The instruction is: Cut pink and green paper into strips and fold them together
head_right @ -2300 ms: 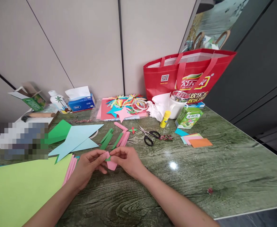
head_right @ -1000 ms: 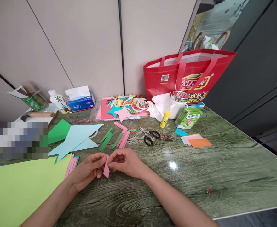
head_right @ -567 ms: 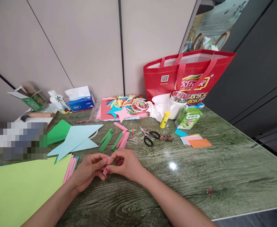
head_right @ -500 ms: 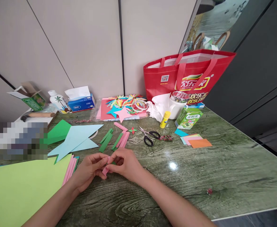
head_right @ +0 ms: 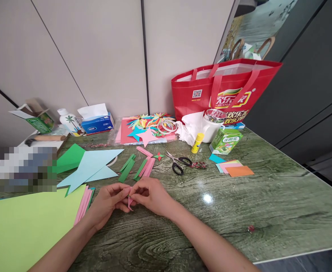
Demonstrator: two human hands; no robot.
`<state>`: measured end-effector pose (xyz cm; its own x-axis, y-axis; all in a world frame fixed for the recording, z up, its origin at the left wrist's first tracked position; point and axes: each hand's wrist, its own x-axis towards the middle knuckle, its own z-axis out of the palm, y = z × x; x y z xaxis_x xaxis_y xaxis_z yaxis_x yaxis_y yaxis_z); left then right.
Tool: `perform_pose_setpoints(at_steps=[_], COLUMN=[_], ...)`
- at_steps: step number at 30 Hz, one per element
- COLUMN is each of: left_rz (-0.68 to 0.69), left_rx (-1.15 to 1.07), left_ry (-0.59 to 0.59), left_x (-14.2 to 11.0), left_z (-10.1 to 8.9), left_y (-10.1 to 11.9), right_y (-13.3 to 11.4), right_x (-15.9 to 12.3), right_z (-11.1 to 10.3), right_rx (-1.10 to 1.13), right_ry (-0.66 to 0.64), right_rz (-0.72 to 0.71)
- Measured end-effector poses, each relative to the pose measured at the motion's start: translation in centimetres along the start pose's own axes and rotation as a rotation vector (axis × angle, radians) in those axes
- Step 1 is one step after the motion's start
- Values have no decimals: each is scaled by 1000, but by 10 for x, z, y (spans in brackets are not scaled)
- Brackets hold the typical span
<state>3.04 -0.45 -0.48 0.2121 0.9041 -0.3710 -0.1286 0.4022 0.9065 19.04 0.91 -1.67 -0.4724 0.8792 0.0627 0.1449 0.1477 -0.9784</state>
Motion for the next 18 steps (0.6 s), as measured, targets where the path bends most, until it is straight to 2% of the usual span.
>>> perform_pose_setpoints(at_steps=[10, 18], left_rz=[-34, -29], left_rx=[27, 54], left_ry=[-61, -115], left_x=[0, -1], left_z=[-3, -4], left_y=[0, 3], right_y=[0, 6], right_x=[0, 2], right_z=[-1, 3], right_rx=[248, 189], right_ry=[-114, -2], right_rz=[103, 102])
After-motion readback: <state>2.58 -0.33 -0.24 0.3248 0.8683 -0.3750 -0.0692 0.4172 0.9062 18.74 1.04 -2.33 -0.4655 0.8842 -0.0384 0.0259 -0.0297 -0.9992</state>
